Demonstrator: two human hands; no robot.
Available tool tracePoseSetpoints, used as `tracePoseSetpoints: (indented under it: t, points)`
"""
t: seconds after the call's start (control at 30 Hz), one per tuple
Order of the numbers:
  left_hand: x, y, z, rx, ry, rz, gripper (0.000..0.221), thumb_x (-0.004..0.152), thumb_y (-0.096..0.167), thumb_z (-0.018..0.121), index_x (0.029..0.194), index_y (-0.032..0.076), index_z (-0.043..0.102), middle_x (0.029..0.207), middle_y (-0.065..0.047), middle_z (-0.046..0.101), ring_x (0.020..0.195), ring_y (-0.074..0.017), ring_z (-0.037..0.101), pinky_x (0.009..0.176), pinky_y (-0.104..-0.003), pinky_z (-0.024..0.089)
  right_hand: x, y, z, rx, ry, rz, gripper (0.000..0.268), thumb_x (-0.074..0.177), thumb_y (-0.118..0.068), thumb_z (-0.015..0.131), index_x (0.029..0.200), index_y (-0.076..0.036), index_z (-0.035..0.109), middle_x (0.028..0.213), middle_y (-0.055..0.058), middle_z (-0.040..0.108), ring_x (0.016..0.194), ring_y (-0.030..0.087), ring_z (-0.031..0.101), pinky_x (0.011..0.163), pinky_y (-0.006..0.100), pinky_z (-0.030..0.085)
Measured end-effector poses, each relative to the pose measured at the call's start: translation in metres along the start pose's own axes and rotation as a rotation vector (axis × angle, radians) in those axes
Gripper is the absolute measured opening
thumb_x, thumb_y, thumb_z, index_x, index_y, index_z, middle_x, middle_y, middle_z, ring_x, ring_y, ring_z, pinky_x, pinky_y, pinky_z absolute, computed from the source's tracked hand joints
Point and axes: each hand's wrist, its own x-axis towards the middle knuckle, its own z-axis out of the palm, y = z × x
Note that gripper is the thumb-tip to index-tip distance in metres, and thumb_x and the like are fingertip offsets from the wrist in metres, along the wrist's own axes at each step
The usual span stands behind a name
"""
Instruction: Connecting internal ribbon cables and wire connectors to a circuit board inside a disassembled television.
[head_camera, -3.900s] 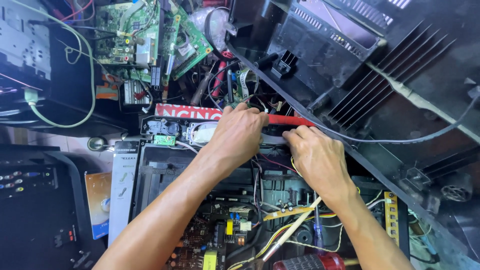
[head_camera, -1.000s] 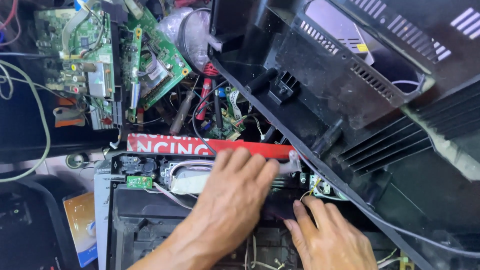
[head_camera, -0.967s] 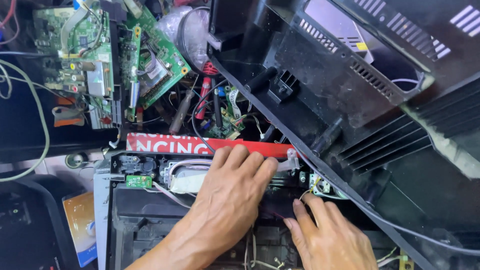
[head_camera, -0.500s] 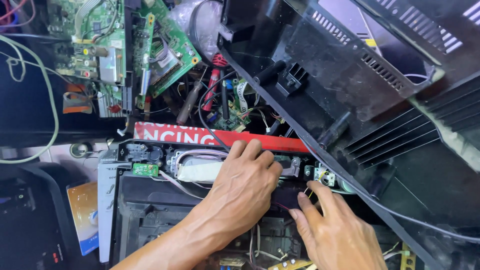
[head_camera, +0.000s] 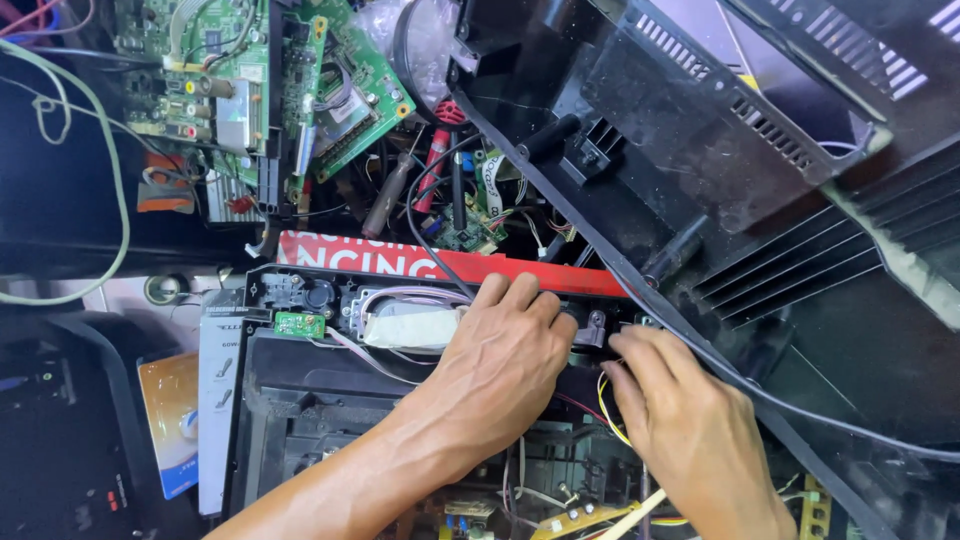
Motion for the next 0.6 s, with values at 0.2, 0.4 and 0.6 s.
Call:
tracePoseSetpoints:
  t: [0.2, 0.4, 0.6]
  points:
    - [0.0009, -0.0056, -0.0037, -0.059, -0.039, -0.025, 0.013, 0.089, 0.008, 0.053, 0.079, 0.014, 0.059, 0.077, -0.008, 0.059, 0.079, -0.0301, 0.05, 0.073, -0.045, 0.038, 0.0034, -0.0014, -0.0003, 0.037, -0.024, 0.054, 0.047, 0.09, -0.02, 0.072, 0.134, -0.009, 0.06, 0.123, 0.009, 0.071, 0.1, 0.027, 0.073, 0.067, 0.041, 0.061]
    - [-0.0004, -0.0043, -0.0042, -0.058, -0.051, -0.028, 0.01, 0.084, 0.007, 0.056, 0.08, 0.014, 0.061, 0.078, -0.008, 0.062, 0.081, -0.0299, 0.052, 0.075, -0.044, 0.039, 0.0028, -0.003, -0.0012, -0.037, -0.212, 0.158, 0.054, 0.091, -0.027, 0.066, 0.142, -0.019, 0.051, 0.124, 0.001, 0.067, 0.085, 0.031, 0.074, 0.056, 0.047, 0.061]
    - [-0.0027, -0.0033, 0.0, -0.037, -0.052, -0.004, 0.012, 0.086, 0.007, 0.054, 0.081, 0.015, 0.062, 0.078, -0.007, 0.062, 0.079, -0.0293, 0.051, 0.073, -0.044, 0.038, 0.0024, -0.0044, 0.001, -0.112, -0.099, 0.034, 0.043, 0.092, -0.02, 0.065, 0.134, -0.016, 0.062, 0.128, -0.004, 0.068, 0.093, 0.02, 0.074, 0.062, 0.039, 0.06]
